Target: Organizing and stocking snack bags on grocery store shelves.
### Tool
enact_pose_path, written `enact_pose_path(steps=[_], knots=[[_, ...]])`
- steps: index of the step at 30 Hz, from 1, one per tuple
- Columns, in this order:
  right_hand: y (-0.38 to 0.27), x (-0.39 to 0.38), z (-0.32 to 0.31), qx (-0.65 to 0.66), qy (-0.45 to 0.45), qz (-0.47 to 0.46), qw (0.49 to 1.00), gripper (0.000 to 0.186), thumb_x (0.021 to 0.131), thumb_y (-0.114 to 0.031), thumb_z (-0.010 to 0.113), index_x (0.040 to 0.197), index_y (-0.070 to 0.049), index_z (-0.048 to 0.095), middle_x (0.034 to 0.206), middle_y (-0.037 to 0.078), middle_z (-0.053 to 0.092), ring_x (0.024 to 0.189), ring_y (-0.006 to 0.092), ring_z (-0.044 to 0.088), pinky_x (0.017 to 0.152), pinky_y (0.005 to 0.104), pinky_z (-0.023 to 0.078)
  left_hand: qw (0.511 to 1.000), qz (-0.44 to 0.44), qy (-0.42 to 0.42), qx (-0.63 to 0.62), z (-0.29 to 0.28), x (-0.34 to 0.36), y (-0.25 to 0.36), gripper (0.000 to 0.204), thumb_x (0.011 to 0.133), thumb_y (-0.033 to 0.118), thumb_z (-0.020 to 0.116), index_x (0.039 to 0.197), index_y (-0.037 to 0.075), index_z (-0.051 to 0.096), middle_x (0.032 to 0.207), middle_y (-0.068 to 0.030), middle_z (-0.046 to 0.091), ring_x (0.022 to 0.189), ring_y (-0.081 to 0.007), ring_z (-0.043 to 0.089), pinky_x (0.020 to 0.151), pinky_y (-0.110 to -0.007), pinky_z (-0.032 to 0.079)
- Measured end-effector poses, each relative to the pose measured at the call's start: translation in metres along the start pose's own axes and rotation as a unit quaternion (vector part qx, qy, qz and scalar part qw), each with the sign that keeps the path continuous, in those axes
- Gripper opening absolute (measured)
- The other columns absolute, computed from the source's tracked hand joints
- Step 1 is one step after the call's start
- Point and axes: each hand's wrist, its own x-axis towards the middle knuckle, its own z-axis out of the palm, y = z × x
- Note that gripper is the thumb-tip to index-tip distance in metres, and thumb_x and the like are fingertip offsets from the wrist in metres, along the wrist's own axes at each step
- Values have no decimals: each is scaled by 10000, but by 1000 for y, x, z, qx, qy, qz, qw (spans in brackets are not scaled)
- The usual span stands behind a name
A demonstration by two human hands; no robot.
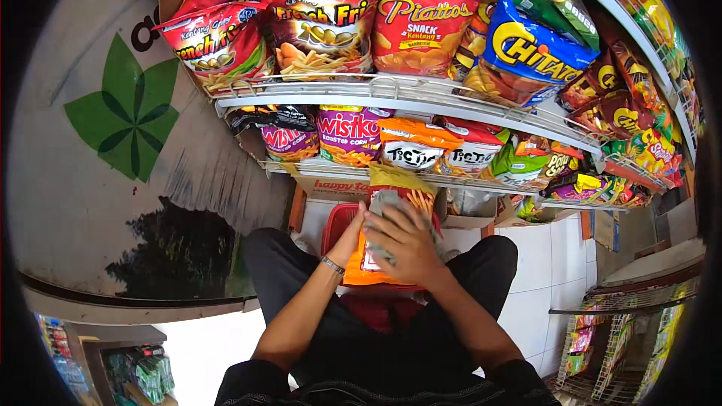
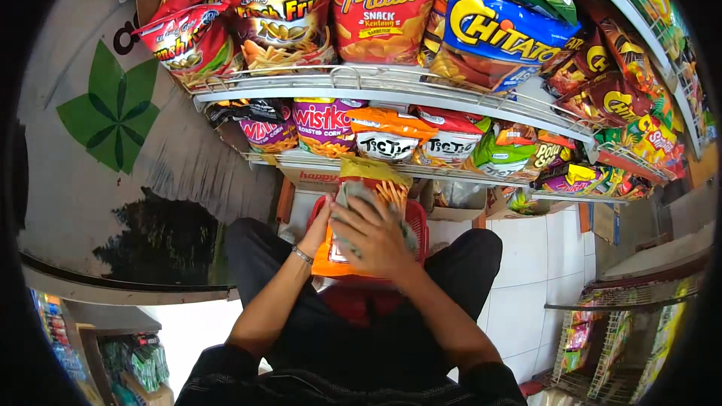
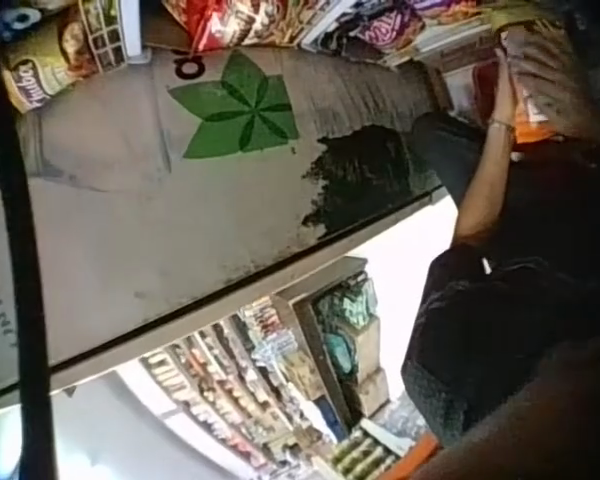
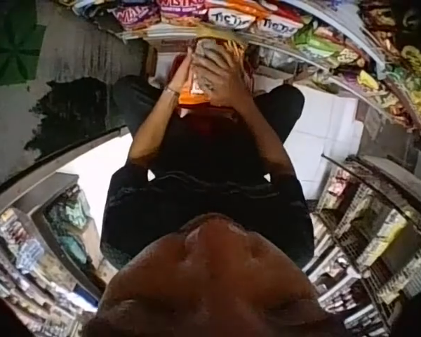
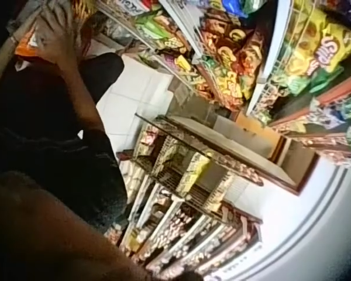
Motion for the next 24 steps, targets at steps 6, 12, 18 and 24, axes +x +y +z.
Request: enact_pose_path(steps=[6,12,18,24], knots=[[55,1,-14,12,166,155,974,314,861,-123,640,1146,8,635,1256,213,608,1168,388,579,983,429,450,993,-50,-26,103,3,-7,0,862,878,113,606,1562,98,80,1266,-83,579,1104,-171,603,934,-348,507],[71,-30,-7,2,236,243,941,286,855,-82,638,1123,18,635,1098,223,653,1013,366,635,897,426,482,992,-117,-18,50,3,-3,-3,905,797,46,580,1568,152,119,1338,-107,532,1153,-196,575,986,-338,463],[18,-20,-11,-44,178,103,978,310,767,-78,678,1073,-35,658,1106,166,640,984,351,604,860,428,470,986,-66,-64,136,27,-15,2,947,862,125,725,1572,181,101,1419,-96,467,1215,-167,516,1023,-333,431],[37,-9,-10,-70,103,45,991,328,752,-115,707,1077,-93,675,1187,86,631,1110,337,573,933,506,417,960,-86,-111,241,7,-16,3,803,776,-46,745,1453,75,330,1237,-61,576,1122,-159,569,956,-345,491]])
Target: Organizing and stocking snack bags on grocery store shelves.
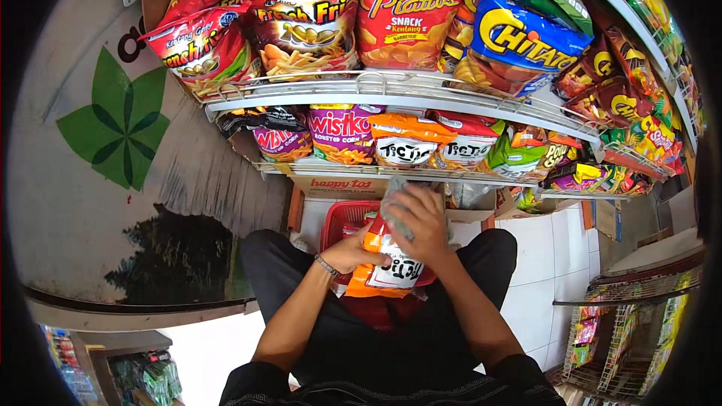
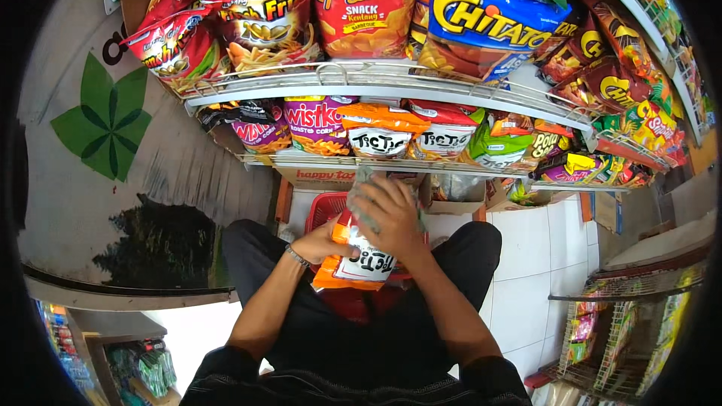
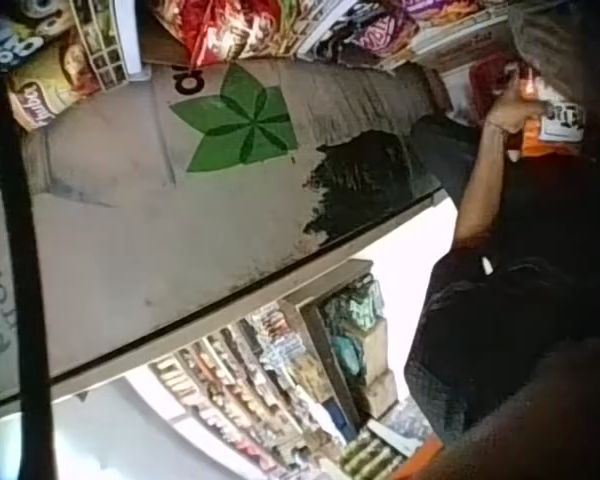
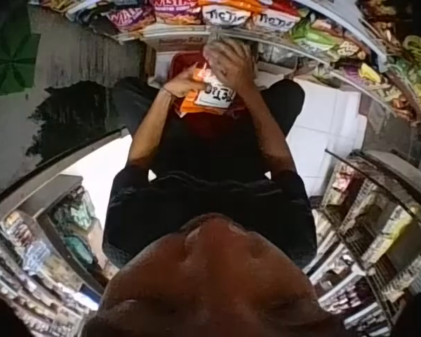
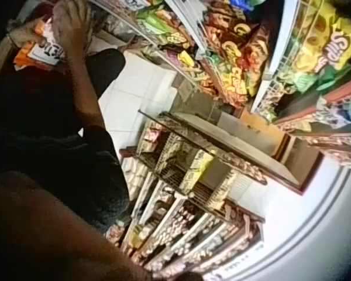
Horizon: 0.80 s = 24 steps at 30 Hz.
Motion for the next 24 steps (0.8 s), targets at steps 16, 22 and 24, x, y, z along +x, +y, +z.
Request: enact_pose_path(steps=[16,22,24], knots=[[49,-21,-35,13,340,340,877,258,901,-172,661,1024,46,601,948,171,641,841,290,610,771,378,480,983,-83,6,-166,-2,-1,12,539,792,109,658,1299,13,503,1096,-136,674,935,-237,690,829,-362,573],[-55,-23,9,27,-9,173,985,422,786,-40,648,1181,22,512,1149,223,492,1165,409,473,995,486,380,945,-13,71,-319,-36,17,-17,306,881,281,608,1035,20,651,922,-97,698,807,-223,685,762,-353,572],[-75,-20,17,64,-55,134,987,479,746,-14,656,1199,17,504,1170,221,474,1192,434,451,1031,504,362,933,2,130,-336,-18,21,-7,266,893,265,593,1003,31,655,906,-98,692,816,-208,671,767,-343,556]])
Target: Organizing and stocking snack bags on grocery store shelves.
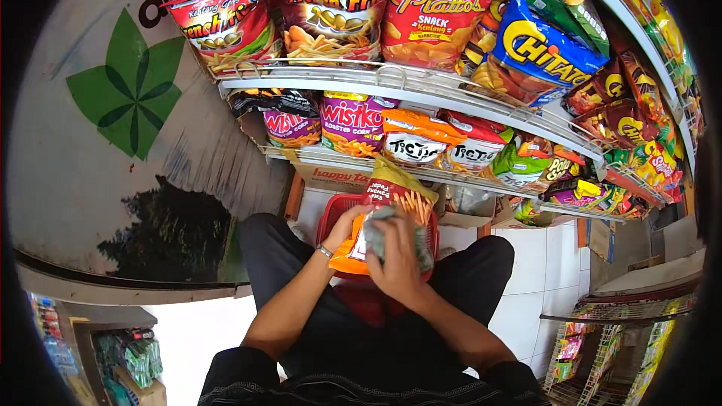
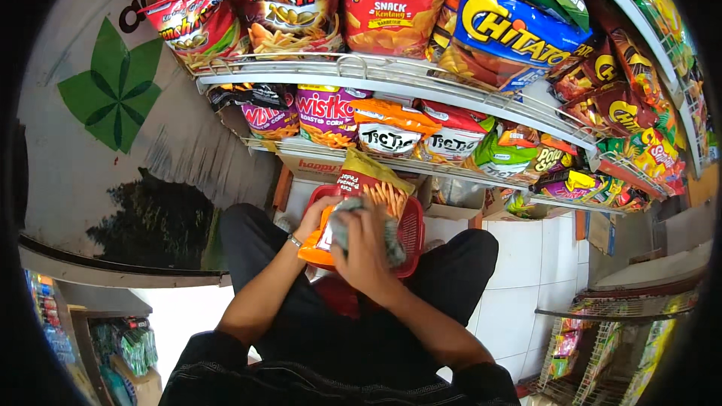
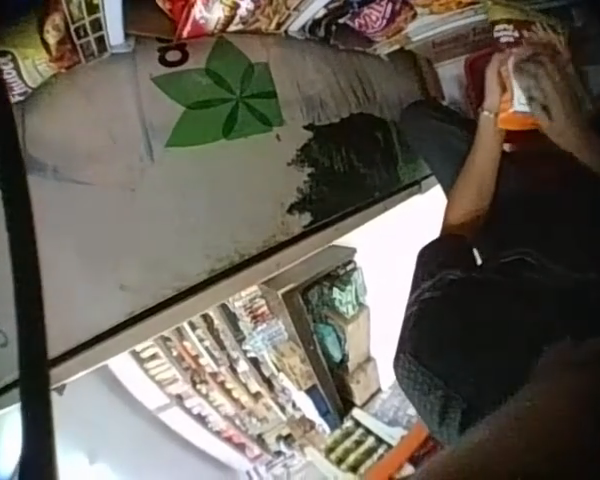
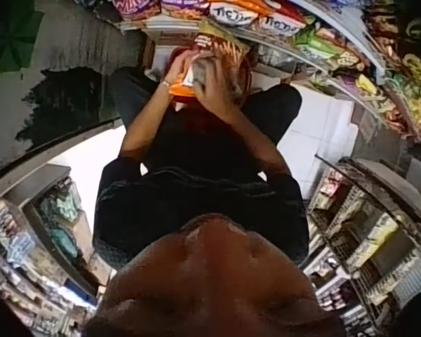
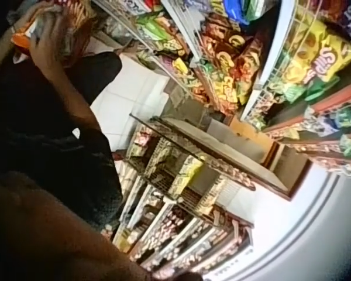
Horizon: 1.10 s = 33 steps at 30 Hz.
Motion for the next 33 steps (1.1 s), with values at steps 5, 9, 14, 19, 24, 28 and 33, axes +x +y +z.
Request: enact_pose_path(steps=[5,9,14,19,24,28,33], knots=[[-1,4,4,93,-128,-159,974,458,741,-13,685,1191,-26,601,1240,175,508,1335,415,404,1105,512,334,954,-123,-238,-131,18,2,3,465,995,477,486,1083,47,638,936,-48,677,812,-157,657,735,-334,562],[9,23,0,14,-125,-206,970,452,755,-117,687,1205,-116,650,1280,84,590,1338,297,455,1126,525,308,987,25,-158,-22,-13,-8,-10,523,1012,443,457,1354,48,487,1248,-87,613,1099,-181,616,938,-352,516],[31,38,-26,-63,-37,-129,989,448,736,-108,678,1180,-67,644,1214,137,622,1238,308,541,1092,516,339,993,47,-26,109,-1,-9,2,480,972,295,547,1390,73,463,1220,-77,606,1093,-171,601,948,-322,491],[75,28,-17,-44,116,-79,989,442,752,-63,665,1186,2,610,1121,192,638,1124,379,580,1020,490,403,993,-33,27,107,6,-8,1,473,883,254,607,1302,51,523,1072,-104,674,937,-200,675,855,-337,549],[108,26,-18,101,286,173,937,301,893,-58,580,1173,55,584,1114,206,626,1032,309,602,924,385,454,998,-65,-14,22,8,-14,14,362,880,274,575,1097,-10,633,994,-159,712,815,-245,715,752,-362,598],[64,2,-26,120,208,-2,971,348,813,-48,653,1137,60,585,1040,196,614,969,317,593,888,429,459,999,-8,-7,-47,3,-15,14,401,910,338,591,1120,-2,627,1003,-166,711,841,-257,714,771,-387,595],[36,9,-21,-15,139,-93,986,413,716,-77,678,1117,2,620,1014,161,613,944,340,569,864,435,423,994,-39,-34,93,-8,-26,19,387,879,290,682,1161,32,618,1050,-133,701,868,-232,709,760,-386,595]])
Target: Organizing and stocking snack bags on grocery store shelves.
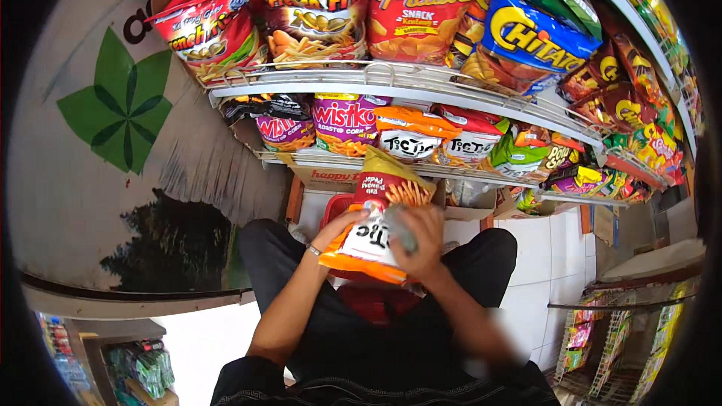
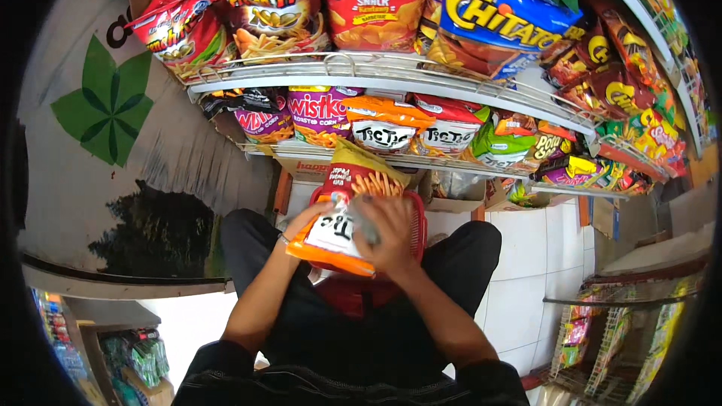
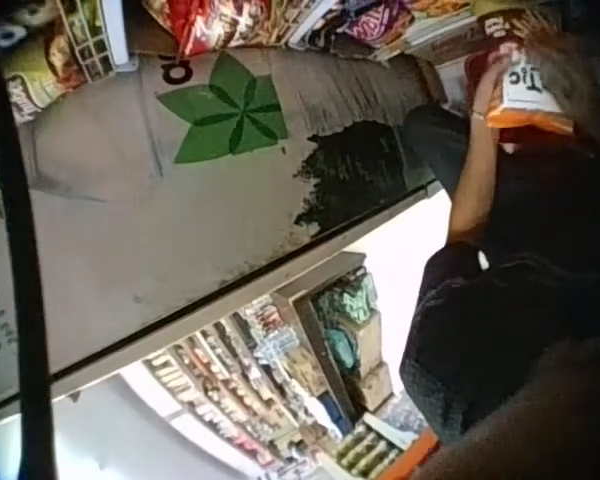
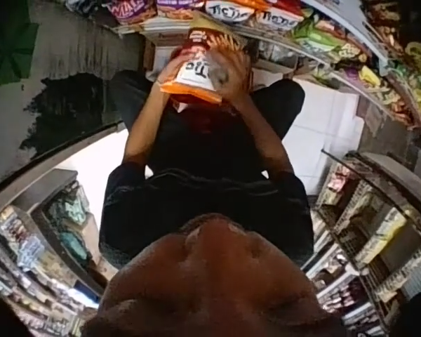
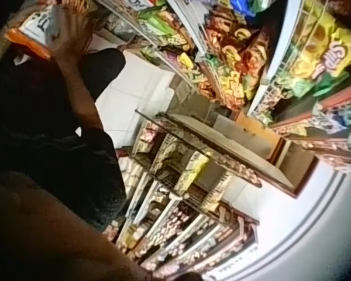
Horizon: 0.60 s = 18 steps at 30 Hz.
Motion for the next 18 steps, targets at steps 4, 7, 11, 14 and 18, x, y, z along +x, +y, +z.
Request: enact_pose_path(steps=[4,7,11,14,18], knots=[[63,11,9,15,145,151,978,394,847,-155,647,1201,4,576,1084,162,602,1028,300,558,921,408,416,999,-27,16,-17,17,-13,2,456,860,235,653,1235,-7,559,1040,-186,697,879,-282,713,793,-407,594],[78,3,8,177,267,356,878,384,935,-199,578,1251,11,520,1169,156,581,1087,270,551,953,390,425,997,-16,-47,-55,7,-5,-1,523,844,264,625,1257,-44,535,1076,-212,686,893,-315,708,812,-427,588],[72,-27,15,442,309,501,677,443,969,-270,541,1323,-16,462,1246,113,551,1148,223,541,994,361,425,994,31,-21,-100,7,4,-5,494,833,271,603,1211,-46,572,1105,-199,680,967,-299,688,852,-405,566],[44,-21,10,456,216,522,688,483,972,-285,546,1353,-10,436,1287,109,526,1170,210,528,1002,347,419,990,82,41,110,9,7,-1,472,925,289,639,1295,21,522,1117,-87,667,986,-193,661,851,-314,543],[41,-14,8,379,214,471,767,496,991,-302,528,1363,8,422,1322,131,503,1198,214,497,1031,336,378,932,233,46,276,44,1,5,641,971,249,609,1478,66,261,1322,-70,546,1168,-176,556,971,-318,470]])
